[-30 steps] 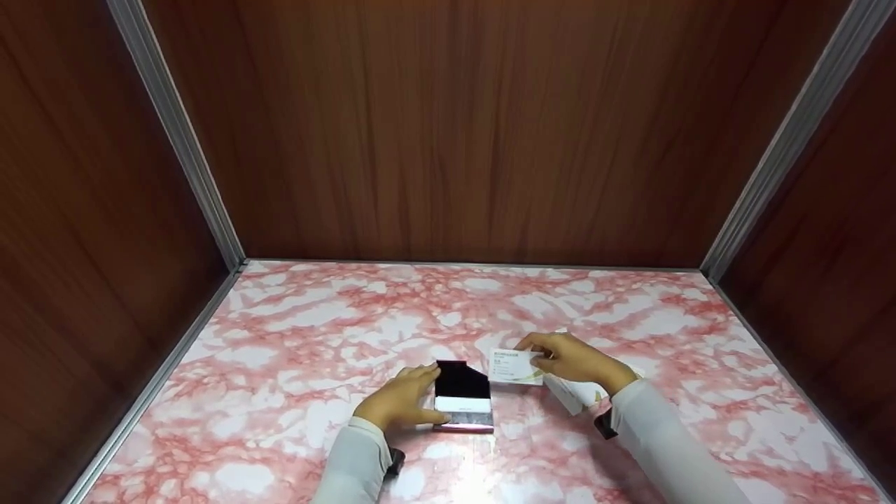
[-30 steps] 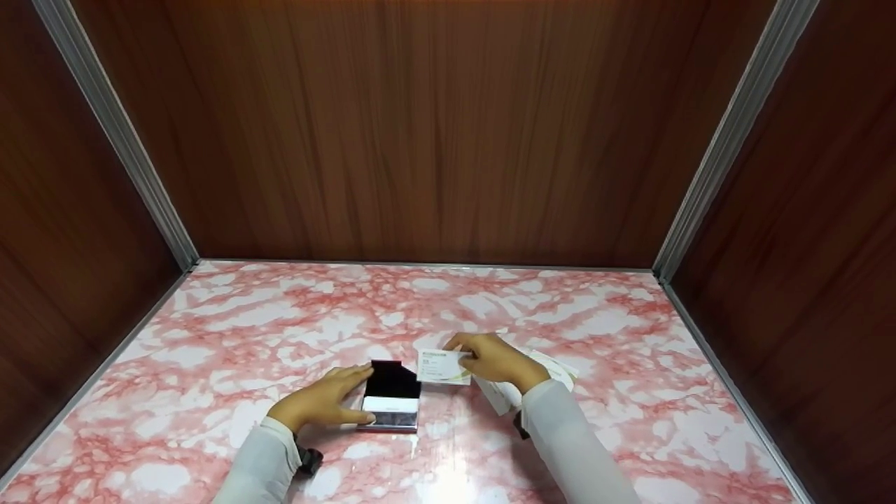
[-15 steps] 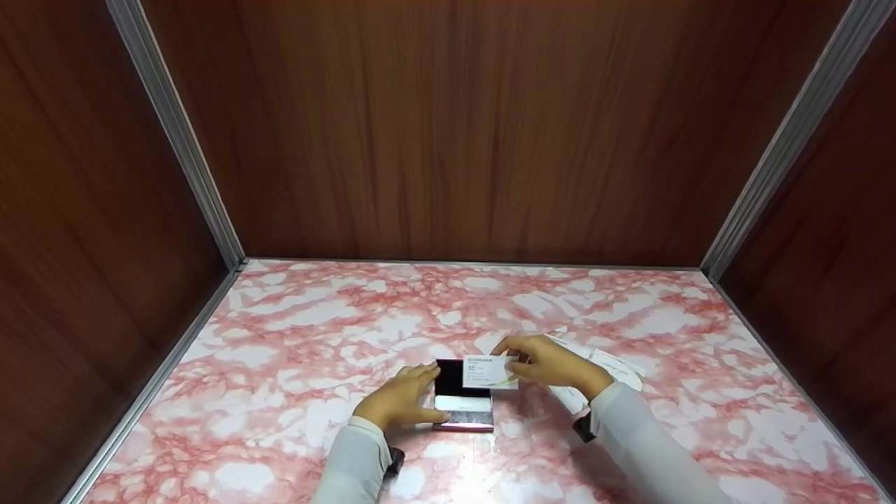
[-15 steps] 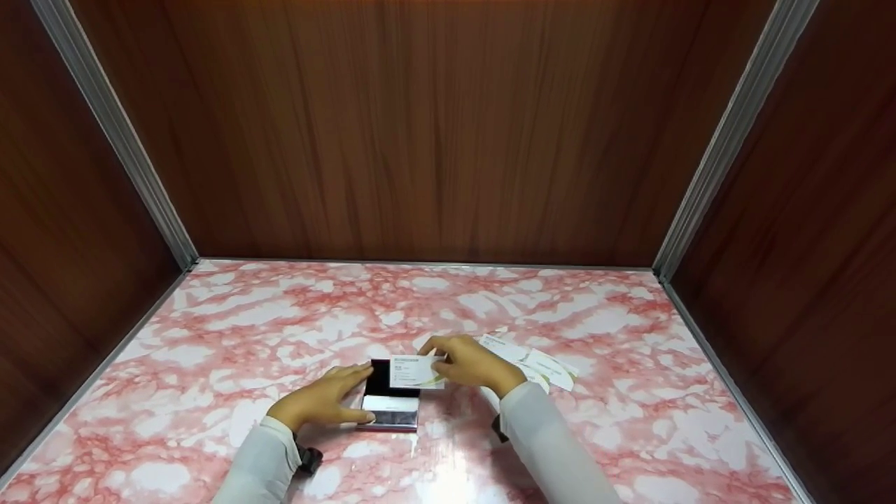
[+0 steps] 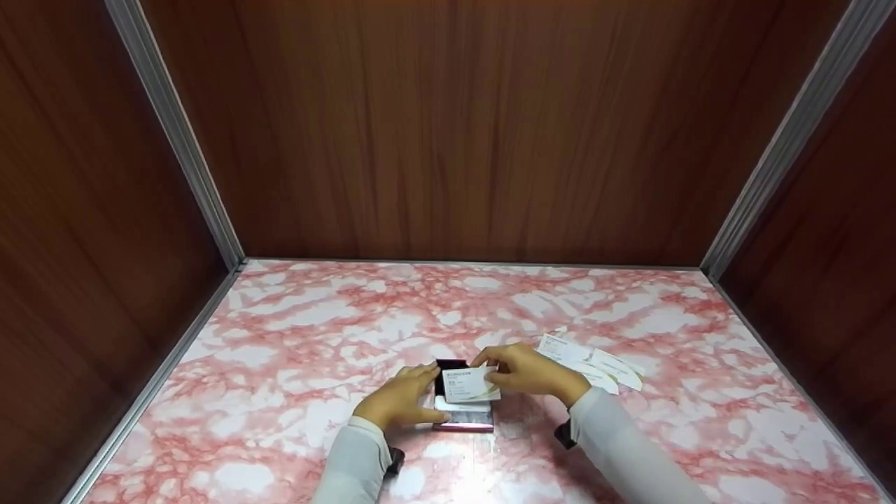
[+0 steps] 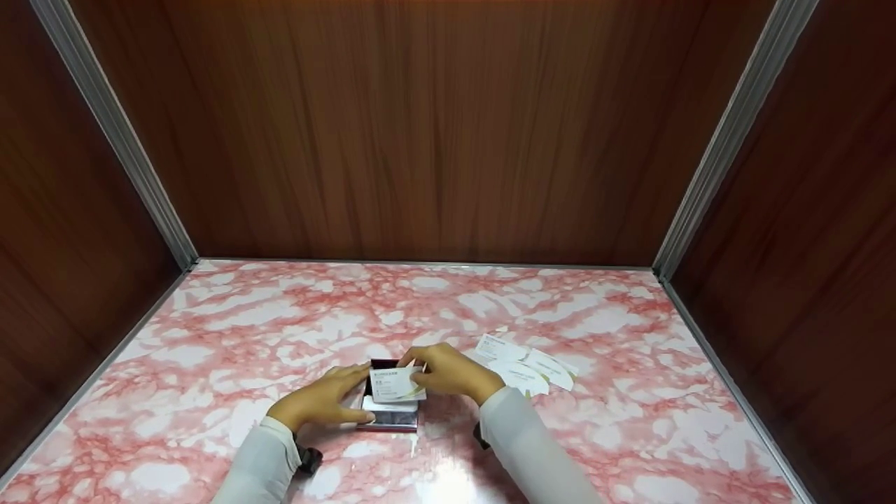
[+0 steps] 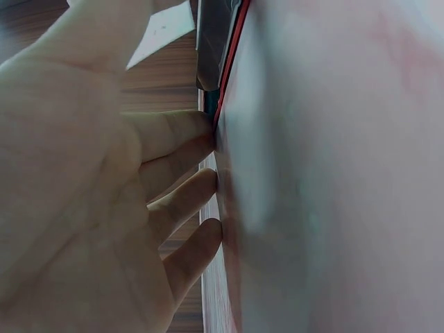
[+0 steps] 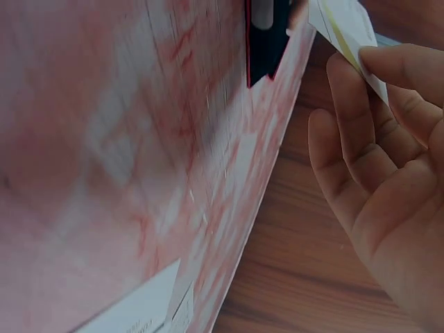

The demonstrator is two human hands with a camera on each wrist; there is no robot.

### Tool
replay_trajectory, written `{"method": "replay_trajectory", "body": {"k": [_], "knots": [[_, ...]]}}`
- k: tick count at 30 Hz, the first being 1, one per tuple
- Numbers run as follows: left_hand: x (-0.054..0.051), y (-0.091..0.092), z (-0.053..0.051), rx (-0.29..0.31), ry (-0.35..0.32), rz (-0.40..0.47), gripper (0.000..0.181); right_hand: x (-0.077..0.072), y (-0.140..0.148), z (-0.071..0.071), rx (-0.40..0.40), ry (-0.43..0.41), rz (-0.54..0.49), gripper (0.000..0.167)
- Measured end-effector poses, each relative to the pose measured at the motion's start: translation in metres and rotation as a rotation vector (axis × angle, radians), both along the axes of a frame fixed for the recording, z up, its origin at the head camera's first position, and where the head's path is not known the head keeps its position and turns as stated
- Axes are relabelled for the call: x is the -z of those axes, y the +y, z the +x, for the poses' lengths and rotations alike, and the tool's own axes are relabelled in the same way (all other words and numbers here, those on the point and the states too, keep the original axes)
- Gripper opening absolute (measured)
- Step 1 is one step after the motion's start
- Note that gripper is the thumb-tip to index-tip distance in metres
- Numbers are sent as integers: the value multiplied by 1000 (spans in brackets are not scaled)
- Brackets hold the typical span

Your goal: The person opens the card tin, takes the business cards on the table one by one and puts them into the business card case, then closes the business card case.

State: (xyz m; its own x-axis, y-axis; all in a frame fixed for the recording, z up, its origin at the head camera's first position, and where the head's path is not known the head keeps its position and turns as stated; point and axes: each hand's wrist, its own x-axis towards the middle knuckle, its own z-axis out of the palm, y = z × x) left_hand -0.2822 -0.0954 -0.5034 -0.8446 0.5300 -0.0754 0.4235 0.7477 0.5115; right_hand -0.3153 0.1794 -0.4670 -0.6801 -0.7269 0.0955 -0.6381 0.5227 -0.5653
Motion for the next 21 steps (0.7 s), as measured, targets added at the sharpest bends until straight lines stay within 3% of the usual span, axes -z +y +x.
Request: {"method": "replay_trajectory", "body": {"k": [10, 21], "knots": [[1, 0, 0, 16, 38, 21, 93, 8, -10, 1, 7, 43, -9, 23], [1, 1, -1, -8, -1, 36, 95, 14, -16, 3, 19, 47, -1, 23]]}}
